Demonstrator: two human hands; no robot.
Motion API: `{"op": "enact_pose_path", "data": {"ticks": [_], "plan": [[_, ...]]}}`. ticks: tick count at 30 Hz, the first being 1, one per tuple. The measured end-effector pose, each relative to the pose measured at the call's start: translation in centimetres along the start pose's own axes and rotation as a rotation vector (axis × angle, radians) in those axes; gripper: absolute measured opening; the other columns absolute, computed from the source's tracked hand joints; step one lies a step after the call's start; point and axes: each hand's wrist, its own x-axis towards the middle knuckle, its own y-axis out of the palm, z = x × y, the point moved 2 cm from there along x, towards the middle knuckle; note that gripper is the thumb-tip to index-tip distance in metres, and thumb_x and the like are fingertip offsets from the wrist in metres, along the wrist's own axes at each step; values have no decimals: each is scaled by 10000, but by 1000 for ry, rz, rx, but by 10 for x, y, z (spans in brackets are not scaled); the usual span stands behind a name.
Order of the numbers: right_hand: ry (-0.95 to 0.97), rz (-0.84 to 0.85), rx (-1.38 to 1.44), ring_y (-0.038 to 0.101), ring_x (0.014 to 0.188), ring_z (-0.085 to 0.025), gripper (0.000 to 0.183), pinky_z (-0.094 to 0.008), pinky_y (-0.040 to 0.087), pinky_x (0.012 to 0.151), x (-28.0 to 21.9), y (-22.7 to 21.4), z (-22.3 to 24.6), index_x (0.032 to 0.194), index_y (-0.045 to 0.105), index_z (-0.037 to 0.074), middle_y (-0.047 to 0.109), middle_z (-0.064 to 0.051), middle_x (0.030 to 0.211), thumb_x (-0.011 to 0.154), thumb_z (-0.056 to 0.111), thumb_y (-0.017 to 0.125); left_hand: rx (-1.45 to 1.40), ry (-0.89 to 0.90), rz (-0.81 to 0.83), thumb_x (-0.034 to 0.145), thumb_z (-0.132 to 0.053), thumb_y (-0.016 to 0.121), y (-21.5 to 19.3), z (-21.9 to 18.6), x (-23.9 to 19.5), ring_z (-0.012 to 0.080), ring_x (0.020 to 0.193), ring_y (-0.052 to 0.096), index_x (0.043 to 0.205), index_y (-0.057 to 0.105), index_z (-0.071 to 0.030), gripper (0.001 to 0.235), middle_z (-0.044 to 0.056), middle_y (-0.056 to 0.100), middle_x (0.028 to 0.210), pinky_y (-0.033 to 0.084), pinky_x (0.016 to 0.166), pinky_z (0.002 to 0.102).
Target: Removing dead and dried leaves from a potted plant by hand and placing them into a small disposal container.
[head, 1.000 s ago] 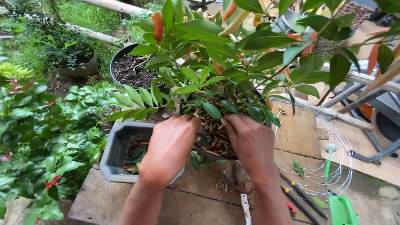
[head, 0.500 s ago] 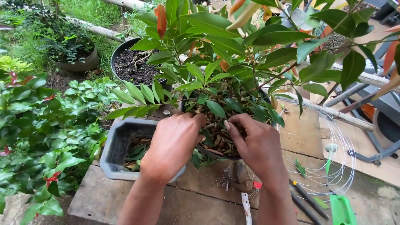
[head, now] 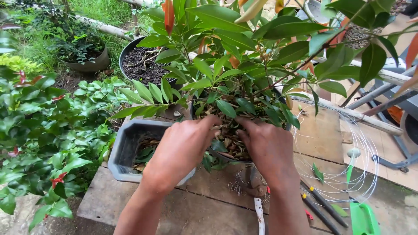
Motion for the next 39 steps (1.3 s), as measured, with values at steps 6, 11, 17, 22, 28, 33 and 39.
{"op": "enact_pose_path", "data": {"ticks": [6, 11, 17, 22, 28, 33, 39], "plan": [[-1, -99, -18, 744, 681, -301, 148, -470, 613, 630, -2, -5, -3, 1067, 684, 353, 713, 10, 765, 996, 444, 590, 92, -26, -244, 986, -315, 642, 21, 19, -12, 370, 681, 726, 1032, 691, -233, 106, 28, 684, 852, 612, 585, 510], [-11, -114, 8, 750, 768, -293, 183, -472, 620, 670, -6, -7, -3, 1097, 694, 340, 733, 17, 873, 997, 450, 588, 210, 117, -271, 944, -177, 678, 30, 6, -9, 330, 612, 731, 1059, 715, -227, 131, 14, 642, 957, 613, 551, 460], [-28, -109, 33, 752, 840, -287, 191, -484, 624, 683, -8, -9, -4, 1122, 709, 317, 748, 15, 947, 1008, 411, 588, 365, 209, -247, 937, -103, 665, 29, 1, 2, 207, 588, 716, 1082, 759, -250, 227, 15, 593, 967, 608, 526, 366], [-13, -113, 41, 749, 807, -306, 192, -508, 623, 671, -7, -13, -7, 1112, 710, 336, 741, 12, 904, 1019, 420, 565, 436, 318, -273, 928, -104, 676, 32, 0, 6, 177, 625, 723, 1037, 765, -276, 222, -10, 579, 968, 601, 548, 341], [-11, -69, 50, 752, 799, -294, 205, -493, 626, 681, -7, -14, -6, 1118, 710, 334, 739, 22, 891, 1028, 405, 540, 473, 318, -289, 924, -104, 686, 39, 9, 7, 157, 618, 712, 968, 758, -237, 158, 6, 596, 961, 579, 539, 297], [-57, -135, 124, 743, 744, -302, 186, -471, 622, 662, -8, -25, -5, 1123, 718, 281, 740, -3, 902, 1019, 322, 569, -38, 312, -422, 918, -72, 731, 20, -9, 1, 300, 722, 740, 990, 762, -116, 90, 78, 643, 970, 608, 611, 393], [-244, -168, 585, 743, 843, -310, 246, -457, 621, 661, -11, -45, 10, 1149, 734, 186, 733, -37, 1039, 907, 189, 685, -504, 210, -522, 926, -83, 763, 27, -5, 7, 212, 729, 751, 1001, 767, -150, 101, 7, 734, 877, 601, 639, 288]]}}
